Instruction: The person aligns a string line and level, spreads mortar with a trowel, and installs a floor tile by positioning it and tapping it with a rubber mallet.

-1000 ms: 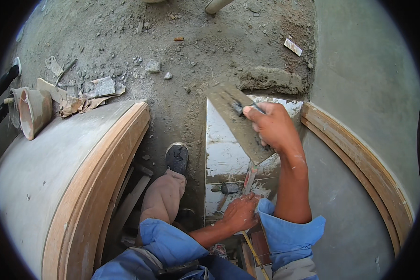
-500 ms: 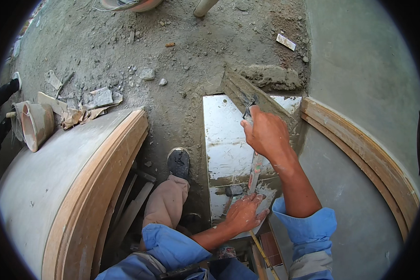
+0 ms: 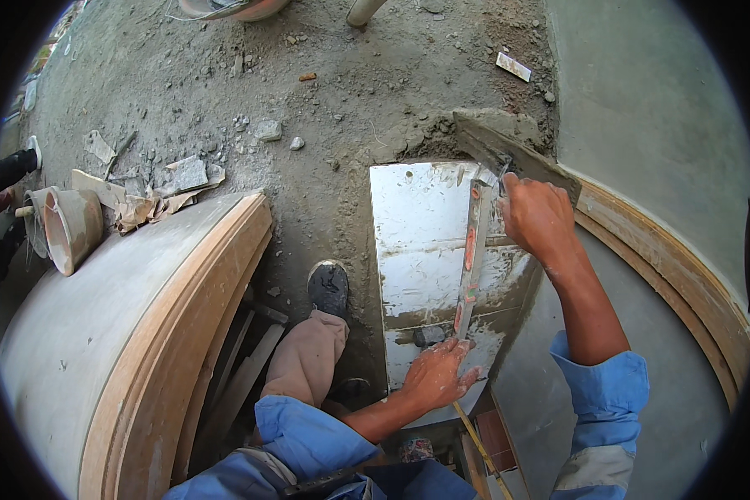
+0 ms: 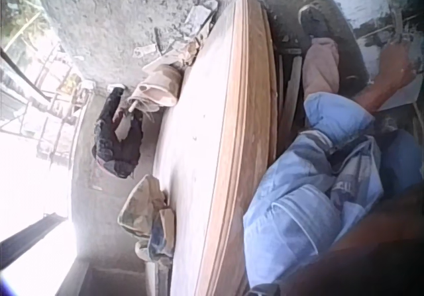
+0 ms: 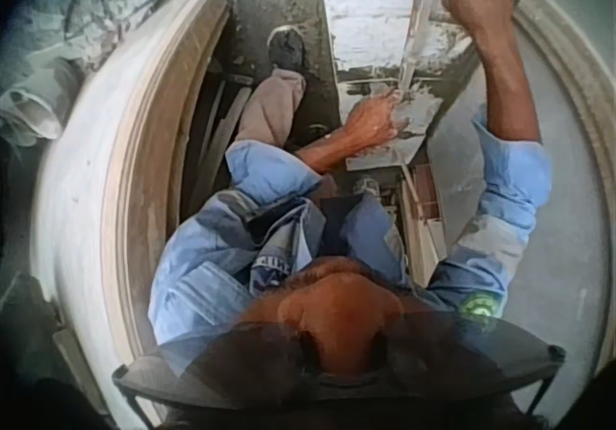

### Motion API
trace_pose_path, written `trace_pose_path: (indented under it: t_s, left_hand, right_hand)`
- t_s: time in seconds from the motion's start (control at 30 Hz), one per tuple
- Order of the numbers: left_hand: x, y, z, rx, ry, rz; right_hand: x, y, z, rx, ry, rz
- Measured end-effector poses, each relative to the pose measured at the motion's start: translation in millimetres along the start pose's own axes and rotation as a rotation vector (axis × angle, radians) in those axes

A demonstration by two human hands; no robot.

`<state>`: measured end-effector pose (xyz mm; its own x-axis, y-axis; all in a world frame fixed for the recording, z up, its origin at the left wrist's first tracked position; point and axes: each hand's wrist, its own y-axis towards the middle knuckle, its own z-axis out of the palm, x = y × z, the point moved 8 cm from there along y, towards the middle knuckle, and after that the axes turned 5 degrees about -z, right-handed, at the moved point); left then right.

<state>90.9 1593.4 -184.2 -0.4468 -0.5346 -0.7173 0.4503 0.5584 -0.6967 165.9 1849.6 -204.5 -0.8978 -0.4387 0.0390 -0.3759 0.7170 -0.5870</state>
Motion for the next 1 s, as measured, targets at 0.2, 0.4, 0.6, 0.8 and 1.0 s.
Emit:
trace_pose_path:
  t_s: [0.2,0.4,0.6,0.8,1.0]
  left_hand:
    - [24,-17,24,0.167,0.003,-0.132]
    - [33,-50,57,0.037,0.068,-0.007]
    - [69,-103,122,0.220,0.234,0.063]
    - [151,-160,190,0.254,0.732,0.213]
    - [144,-161,217,0.243,0.732,0.130]
  right_hand:
    - [-7,-59,4,-0.215,0.269,0.286]
    - [44,-122,43,-0.452,0.780,0.312]
    - [153,-165,135,-0.385,1.301,0.368]
    - [260,-126,200,-0.474,1.288,0.236]
    - [289,-78,211,-0.724,1.240,0.102]
